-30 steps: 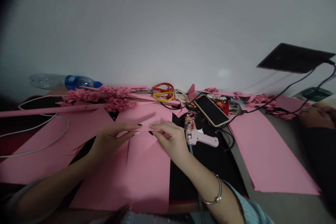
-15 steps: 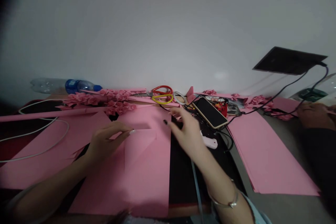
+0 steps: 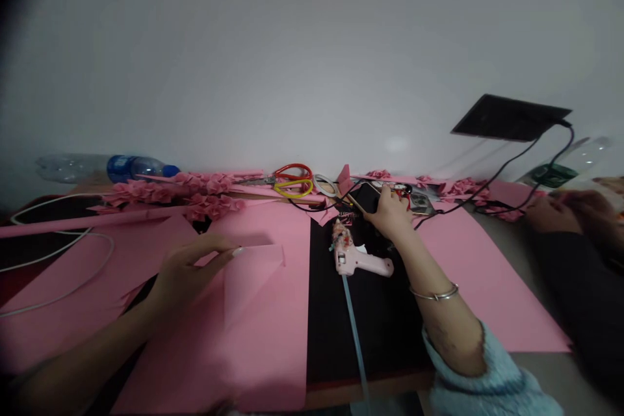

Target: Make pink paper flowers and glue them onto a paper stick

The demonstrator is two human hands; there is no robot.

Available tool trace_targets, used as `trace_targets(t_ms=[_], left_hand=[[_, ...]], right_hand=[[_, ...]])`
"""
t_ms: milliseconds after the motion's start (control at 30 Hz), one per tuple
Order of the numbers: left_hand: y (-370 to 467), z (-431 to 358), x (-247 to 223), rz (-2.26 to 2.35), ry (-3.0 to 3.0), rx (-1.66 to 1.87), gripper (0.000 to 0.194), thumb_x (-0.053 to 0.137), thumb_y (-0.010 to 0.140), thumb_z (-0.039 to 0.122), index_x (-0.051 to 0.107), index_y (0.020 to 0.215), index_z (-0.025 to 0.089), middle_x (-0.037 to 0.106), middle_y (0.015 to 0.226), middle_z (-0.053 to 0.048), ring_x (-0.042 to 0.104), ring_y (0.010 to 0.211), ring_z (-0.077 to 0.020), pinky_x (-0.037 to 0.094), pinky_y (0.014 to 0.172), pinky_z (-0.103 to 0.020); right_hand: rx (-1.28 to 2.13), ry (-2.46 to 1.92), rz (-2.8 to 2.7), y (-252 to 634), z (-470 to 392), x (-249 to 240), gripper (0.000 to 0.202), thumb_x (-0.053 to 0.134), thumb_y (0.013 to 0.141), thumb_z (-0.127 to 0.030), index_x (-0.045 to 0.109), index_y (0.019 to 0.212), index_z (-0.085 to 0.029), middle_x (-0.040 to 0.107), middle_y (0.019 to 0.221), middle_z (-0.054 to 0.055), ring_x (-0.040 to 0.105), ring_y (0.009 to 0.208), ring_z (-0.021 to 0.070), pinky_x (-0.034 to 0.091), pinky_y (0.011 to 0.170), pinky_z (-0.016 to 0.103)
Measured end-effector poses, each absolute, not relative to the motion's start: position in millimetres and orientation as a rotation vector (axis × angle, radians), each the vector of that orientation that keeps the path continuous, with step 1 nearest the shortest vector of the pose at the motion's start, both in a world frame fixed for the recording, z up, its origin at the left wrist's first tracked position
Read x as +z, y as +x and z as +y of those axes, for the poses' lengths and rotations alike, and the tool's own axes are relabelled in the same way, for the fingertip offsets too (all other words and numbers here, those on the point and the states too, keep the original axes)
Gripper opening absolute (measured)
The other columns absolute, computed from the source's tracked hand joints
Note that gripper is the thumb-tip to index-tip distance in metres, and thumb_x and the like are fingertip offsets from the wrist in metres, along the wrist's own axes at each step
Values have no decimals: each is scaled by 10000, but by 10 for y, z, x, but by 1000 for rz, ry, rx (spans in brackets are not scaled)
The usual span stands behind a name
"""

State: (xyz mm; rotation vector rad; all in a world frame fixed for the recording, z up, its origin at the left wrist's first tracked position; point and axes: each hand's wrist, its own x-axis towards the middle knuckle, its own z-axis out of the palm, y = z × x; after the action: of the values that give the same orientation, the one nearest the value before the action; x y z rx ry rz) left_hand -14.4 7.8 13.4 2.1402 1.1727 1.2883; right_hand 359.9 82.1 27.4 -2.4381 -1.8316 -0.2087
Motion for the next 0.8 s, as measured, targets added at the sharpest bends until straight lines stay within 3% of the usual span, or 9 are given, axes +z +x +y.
trace_targets(t_ms=[100, 267, 367, 467, 533, 633, 700, 800], left_hand=[[-147, 75, 138, 1171, 2112, 1285, 150, 599, 869, 246, 661, 734, 223, 680, 673, 10, 610, 623, -155, 470, 603, -263], [-144, 52, 164, 1143, 2073, 1270, 165, 597, 868, 259, 662, 724, 209, 685, 676, 5, 614, 627, -145, 469, 609, -255], [-136, 31, 192, 1088, 2055, 1217, 181, 598, 863, 256, 662, 705, 194, 695, 680, 3, 624, 630, -133, 470, 610, -236], [-121, 11, 223, 1027, 2026, 1183, 175, 605, 853, 238, 665, 698, 184, 704, 681, 1, 635, 632, -125, 477, 619, -220], [-111, -1, 240, 993, 2002, 1156, 177, 601, 852, 235, 674, 702, 176, 702, 670, -4, 632, 623, -123, 478, 615, -215], [-101, -16, 251, 995, 1984, 1093, 199, 592, 850, 241, 682, 692, 161, 687, 635, -9, 606, 586, -119, 459, 580, -211], [-98, -19, 252, 1029, 1977, 1062, 217, 587, 848, 247, 676, 673, 153, 674, 617, -9, 588, 571, -118, 446, 566, -212], [-99, -8, 255, 1070, 1950, 1045, 221, 577, 852, 258, 673, 683, 153, 659, 613, -6, 576, 576, -118, 437, 565, -213]], right_hand=[[-122, -2487, -1780, 3554, 808, 334, 656, 678, 709, -407, 425, 1243, -123, 593, 1183, 229, 525, 1119, 424, 428, 834, 484], [-74, -2411, -1769, 3396, 698, 525, 693, 679, 734, -348, 423, 1336, -122, 560, 1279, 247, 469, 1199, 474, 402, 887, 574], [-21, -1940, -1872, 3083, 456, 733, 413, 572, 836, -269, 571, 1225, -129, 628, 1227, 186, 551, 1158, 351, 411, 953, 486], [450, -1439, -1987, 2594, 102, 897, 292, 491, 915, -269, 635, 1157, -190, 698, 1122, 96, 644, 1005, 230, 480, 863, 356], [765, -1189, -2109, 2276, -97, 904, 265, 546, 904, -288, 663, 1124, -198, 722, 1062, 69, 659, 950, 197, 491, 819, 302], [965, -1124, -2146, 1977, -217, 757, 197, 567, 890, -233, 697, 1032, -191, 732, 867, 28, 607, 634, 117, 448, 603, 230], [1000, -1186, -2011, 1912, -194, 623, 159, 540, 881, -173, 696, 899, -157, 685, 703, 9, 546, 572, 102, 408, 562, 217], [1053, -1245, -1921, 1926, -127, 492, 107, 601, 844, -202, 681, 794, -152, 616, 636, -13, 479, 552, 93, 353, 519, 210]])
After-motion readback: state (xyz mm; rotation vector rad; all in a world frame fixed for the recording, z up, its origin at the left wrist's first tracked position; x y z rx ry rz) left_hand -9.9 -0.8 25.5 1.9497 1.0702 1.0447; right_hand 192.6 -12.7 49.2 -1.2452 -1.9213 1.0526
